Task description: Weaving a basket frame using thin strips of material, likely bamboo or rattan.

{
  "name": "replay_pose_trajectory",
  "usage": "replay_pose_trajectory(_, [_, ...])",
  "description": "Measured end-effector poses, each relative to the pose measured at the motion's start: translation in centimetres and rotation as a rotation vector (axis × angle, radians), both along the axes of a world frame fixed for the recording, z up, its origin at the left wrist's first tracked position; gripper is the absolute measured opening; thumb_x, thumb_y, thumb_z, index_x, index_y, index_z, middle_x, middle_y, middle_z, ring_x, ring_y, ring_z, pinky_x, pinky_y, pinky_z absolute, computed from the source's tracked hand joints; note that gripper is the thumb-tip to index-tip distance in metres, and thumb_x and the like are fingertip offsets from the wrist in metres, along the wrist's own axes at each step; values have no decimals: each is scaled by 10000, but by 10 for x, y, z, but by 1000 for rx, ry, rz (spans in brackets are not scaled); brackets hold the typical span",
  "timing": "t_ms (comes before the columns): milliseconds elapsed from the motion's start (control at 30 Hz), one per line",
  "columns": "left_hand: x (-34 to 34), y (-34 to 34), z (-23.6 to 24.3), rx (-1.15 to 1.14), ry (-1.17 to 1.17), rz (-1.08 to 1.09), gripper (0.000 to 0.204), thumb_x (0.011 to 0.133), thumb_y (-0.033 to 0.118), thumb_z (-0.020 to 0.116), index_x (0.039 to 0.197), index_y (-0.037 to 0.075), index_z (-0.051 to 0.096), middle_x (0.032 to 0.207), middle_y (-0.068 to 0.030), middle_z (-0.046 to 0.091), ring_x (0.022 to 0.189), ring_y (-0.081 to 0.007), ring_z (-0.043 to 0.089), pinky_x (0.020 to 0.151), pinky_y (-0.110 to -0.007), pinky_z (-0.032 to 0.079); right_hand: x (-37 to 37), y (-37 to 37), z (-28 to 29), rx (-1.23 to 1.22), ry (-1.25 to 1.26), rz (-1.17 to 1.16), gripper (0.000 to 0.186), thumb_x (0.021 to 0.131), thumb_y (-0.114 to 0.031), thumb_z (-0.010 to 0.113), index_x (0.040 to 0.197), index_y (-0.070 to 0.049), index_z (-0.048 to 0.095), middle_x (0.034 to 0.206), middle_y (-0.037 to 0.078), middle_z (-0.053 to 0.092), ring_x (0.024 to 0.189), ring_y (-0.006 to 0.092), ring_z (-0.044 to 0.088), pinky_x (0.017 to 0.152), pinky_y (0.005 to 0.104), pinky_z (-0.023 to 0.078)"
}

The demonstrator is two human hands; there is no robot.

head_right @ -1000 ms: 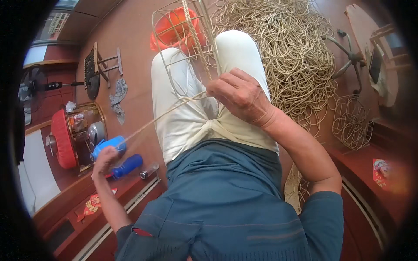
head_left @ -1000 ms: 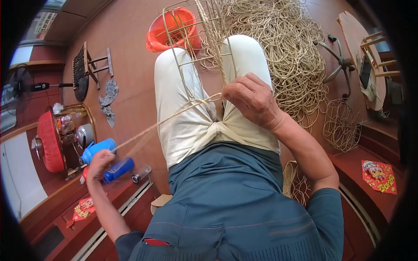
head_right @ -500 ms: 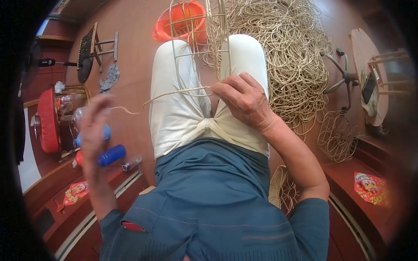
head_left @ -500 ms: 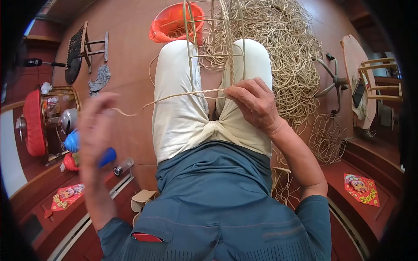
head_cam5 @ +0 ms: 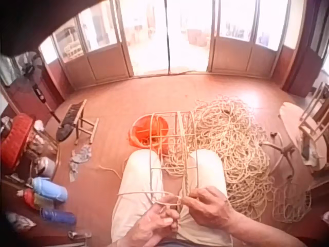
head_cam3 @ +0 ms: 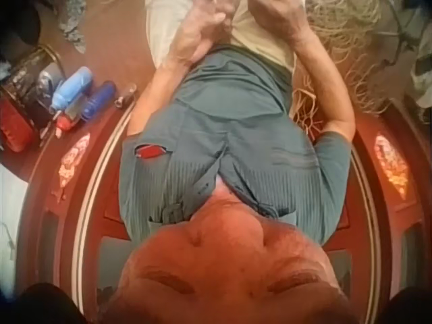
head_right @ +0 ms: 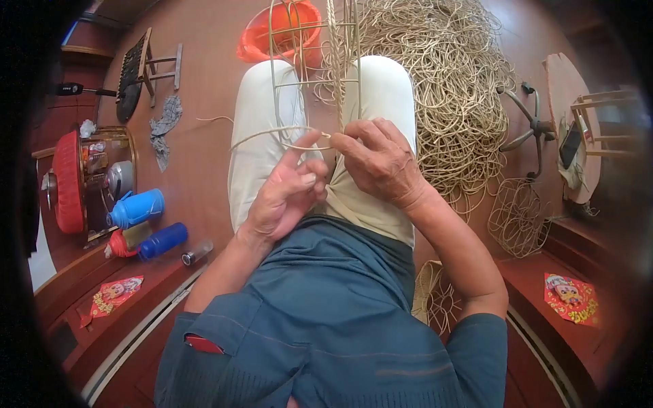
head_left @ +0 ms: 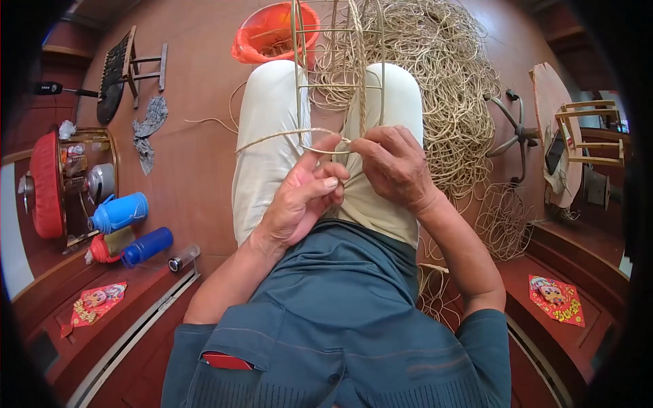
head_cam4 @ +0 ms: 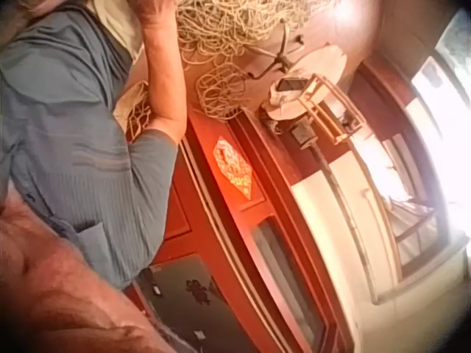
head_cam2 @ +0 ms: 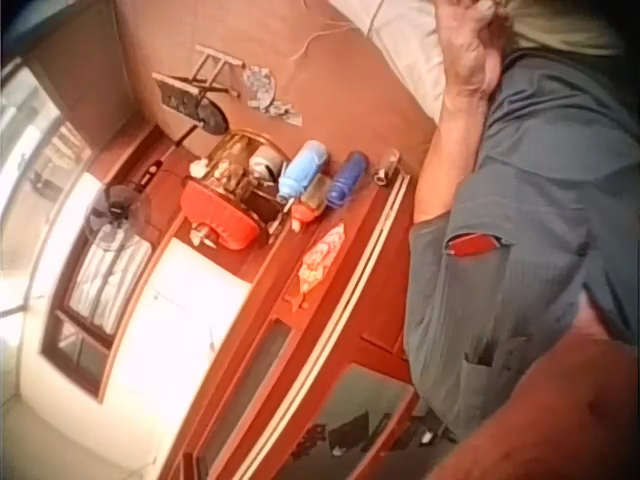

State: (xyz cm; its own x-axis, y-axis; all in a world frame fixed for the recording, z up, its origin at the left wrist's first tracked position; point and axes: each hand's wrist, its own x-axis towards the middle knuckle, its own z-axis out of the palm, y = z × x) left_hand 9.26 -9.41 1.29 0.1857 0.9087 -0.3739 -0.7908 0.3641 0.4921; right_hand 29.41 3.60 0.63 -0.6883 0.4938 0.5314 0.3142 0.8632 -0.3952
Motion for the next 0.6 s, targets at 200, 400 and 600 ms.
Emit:
replay_pose_trajectory(200, [15, 22, -5, 108, 694, -189, 541, 1061, 155, 651, 1566, 72, 475, 1056, -43, 665, 891, -162, 640, 836, -339, 525, -1, 0, 1, -10, 11, 2, 372, 776, 7, 707, 1124, -124, 728, 1049, 49, 677, 894, 264, 657, 837, 387, 551])
replay_pose_trajectory(400, [22, -19, 21, 657, 1599, -163, 186, 1084, 139, 593, 953, 19, 647, 784, -153, 582, 716, -313, 595, 697, -386, 490, -3, 0, -1, -14, 23, 7, 350, 776, 2, 726, 1103, -123, 725, 1031, 49, 664, 866, 268, 644, 825, 387, 551])
replay_pose_trajectory(600, [-42, -50, 104, 127, 1070, -486, 230, 1051, 155, 660, 874, 8, 652, 713, -20, 581, 633, -121, 552, 596, -307, 446, -3, 0, 2, -16, 31, -5, 292, 799, -79, 820, 1066, -120, 709, 1015, 47, 647, 865, 261, 640, 813, 386, 547])
